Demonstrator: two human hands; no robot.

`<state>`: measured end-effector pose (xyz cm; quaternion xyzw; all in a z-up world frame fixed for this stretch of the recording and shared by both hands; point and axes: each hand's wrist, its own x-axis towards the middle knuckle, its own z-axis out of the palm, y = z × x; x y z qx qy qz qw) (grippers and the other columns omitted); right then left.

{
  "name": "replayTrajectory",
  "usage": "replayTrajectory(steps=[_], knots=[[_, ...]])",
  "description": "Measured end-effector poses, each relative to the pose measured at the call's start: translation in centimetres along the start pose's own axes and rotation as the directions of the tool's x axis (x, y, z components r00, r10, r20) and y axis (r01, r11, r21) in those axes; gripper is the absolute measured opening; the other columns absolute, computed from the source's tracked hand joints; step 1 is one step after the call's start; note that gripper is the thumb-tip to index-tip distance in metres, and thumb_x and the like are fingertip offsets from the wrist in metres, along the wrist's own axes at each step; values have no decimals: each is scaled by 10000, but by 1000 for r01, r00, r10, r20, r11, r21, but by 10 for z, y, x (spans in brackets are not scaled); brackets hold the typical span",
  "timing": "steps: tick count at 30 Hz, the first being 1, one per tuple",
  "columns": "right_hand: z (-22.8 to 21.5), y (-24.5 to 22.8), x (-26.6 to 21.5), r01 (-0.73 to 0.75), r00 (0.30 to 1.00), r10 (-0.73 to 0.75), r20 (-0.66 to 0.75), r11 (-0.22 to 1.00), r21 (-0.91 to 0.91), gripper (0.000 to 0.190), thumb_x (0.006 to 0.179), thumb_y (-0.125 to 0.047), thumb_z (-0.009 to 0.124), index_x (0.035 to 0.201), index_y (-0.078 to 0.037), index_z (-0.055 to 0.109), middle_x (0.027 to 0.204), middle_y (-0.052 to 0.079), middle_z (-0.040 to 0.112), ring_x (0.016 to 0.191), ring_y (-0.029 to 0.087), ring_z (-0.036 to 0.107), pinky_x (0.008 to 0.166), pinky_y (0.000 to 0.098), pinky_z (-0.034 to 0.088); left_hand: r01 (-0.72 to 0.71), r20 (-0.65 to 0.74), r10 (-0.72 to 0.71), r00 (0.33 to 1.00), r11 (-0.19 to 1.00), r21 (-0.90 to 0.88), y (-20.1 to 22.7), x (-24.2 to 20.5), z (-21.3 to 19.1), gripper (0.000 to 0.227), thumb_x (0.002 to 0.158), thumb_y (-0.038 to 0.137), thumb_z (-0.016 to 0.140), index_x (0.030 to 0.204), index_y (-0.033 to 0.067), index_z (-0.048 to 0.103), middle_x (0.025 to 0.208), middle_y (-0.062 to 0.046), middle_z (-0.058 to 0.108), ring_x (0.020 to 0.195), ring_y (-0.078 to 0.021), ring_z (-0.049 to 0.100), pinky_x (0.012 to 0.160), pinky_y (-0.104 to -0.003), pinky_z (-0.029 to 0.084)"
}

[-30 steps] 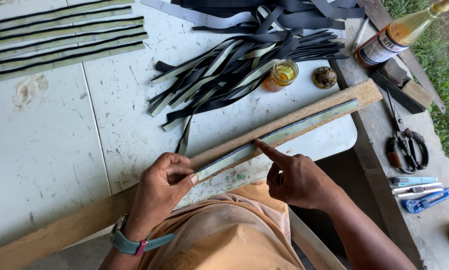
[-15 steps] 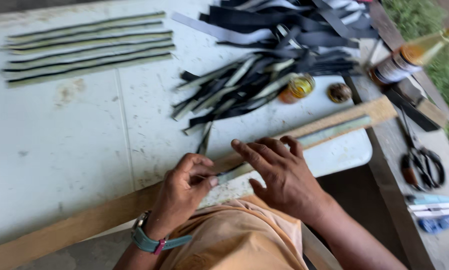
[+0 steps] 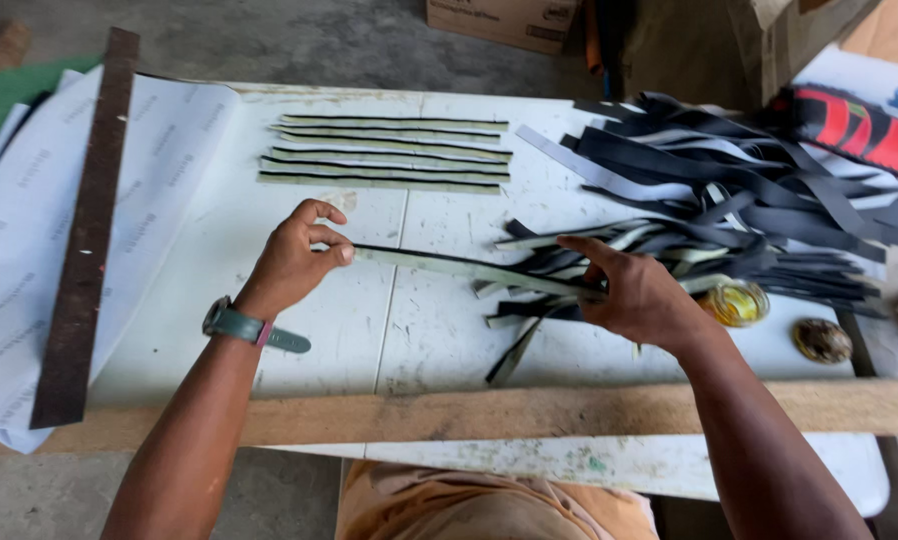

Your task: The person repeatedly picks up black and white strips, aligns them on a wooden board, and presses them together. The person then places the assembled strips onto a growing pile on the table. The process is repeated with multiple strips throughout the clip.

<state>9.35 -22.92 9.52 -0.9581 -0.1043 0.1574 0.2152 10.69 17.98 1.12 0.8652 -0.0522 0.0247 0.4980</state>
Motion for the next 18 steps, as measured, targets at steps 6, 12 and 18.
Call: replayTrajectory(steps=[6, 12, 18], knots=[[8, 14, 86, 173, 976, -192, -104, 970, -170, 774, 769, -89, 683, 1506, -233, 496, 1017, 132, 757, 839, 300, 739, 814, 394, 594, 10, -118, -16, 993, 998, -55, -63, 50, -15, 368, 888, 55, 738, 1205, 40, 553, 932, -133, 757, 885, -153, 733, 782, -306, 556], [29, 30, 152, 142, 966, -173, -193, 977, -161, 759, 759, -84, 706, 1485, -219, 531, 1137, 117, 741, 976, 308, 727, 894, 402, 584, 134, -197, -130, 972, 991, 6, -107, 83, -18, 365, 886, 51, 711, 1222, 53, 568, 950, -146, 777, 864, -202, 764, 786, -326, 569], [45, 54, 160, 113, 949, -174, -263, 966, -231, 993, 654, -119, 824, 1530, -189, 363, 1332, 170, 623, 1137, 366, 610, 954, 507, 467, 184, -302, -141, 943, 976, 119, -149, 97, -35, 371, 853, 60, 734, 1201, 55, 607, 932, -156, 779, 861, -228, 752, 794, -344, 569]])
